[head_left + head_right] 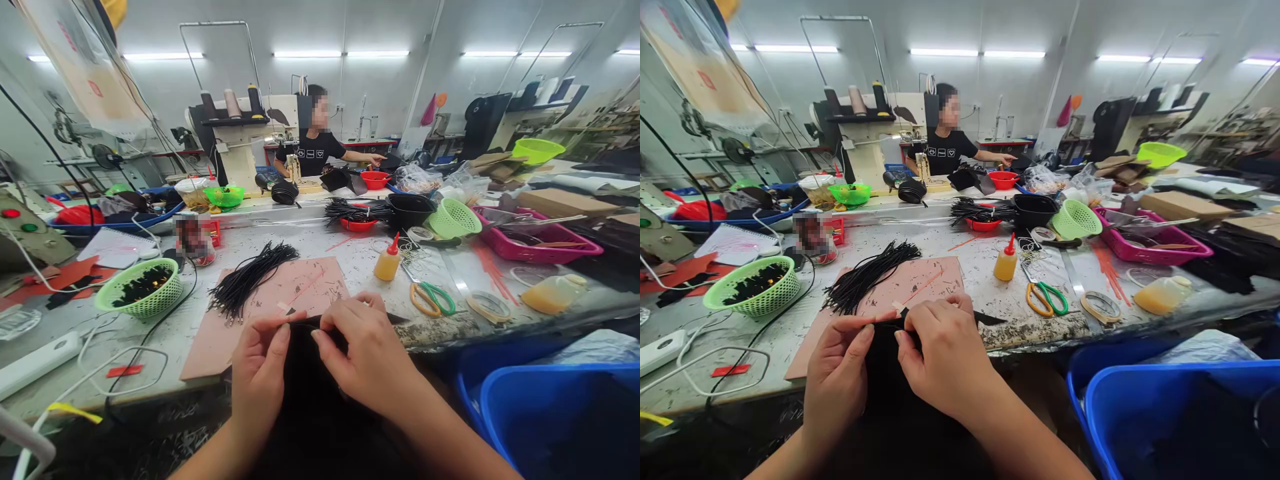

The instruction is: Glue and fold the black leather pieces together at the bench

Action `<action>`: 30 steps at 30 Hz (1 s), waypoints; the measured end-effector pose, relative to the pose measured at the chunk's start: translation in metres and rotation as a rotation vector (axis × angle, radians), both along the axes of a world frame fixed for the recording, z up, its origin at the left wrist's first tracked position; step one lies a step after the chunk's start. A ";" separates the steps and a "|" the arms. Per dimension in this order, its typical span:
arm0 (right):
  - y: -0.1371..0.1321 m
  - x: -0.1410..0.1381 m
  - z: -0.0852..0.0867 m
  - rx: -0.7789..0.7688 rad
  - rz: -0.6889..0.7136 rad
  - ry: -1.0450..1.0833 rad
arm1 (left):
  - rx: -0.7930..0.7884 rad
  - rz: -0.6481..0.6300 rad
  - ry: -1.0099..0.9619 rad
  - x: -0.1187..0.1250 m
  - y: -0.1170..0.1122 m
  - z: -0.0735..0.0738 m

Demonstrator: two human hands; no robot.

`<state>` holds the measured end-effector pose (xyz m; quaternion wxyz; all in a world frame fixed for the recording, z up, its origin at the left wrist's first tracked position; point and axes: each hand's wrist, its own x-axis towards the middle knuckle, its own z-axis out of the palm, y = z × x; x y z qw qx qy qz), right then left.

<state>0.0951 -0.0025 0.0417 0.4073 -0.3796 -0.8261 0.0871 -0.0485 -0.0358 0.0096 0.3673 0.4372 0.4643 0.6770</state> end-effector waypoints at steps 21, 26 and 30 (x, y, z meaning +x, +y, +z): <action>0.003 0.003 0.007 0.331 -0.262 -0.084 | 0.164 0.046 -0.035 0.014 0.009 0.025; 0.006 0.014 0.006 0.208 -0.095 -0.019 | 0.164 0.107 -0.232 0.014 0.007 0.013; 0.003 0.015 -0.008 0.108 0.109 0.087 | -0.063 -0.048 -0.154 0.002 -0.002 0.002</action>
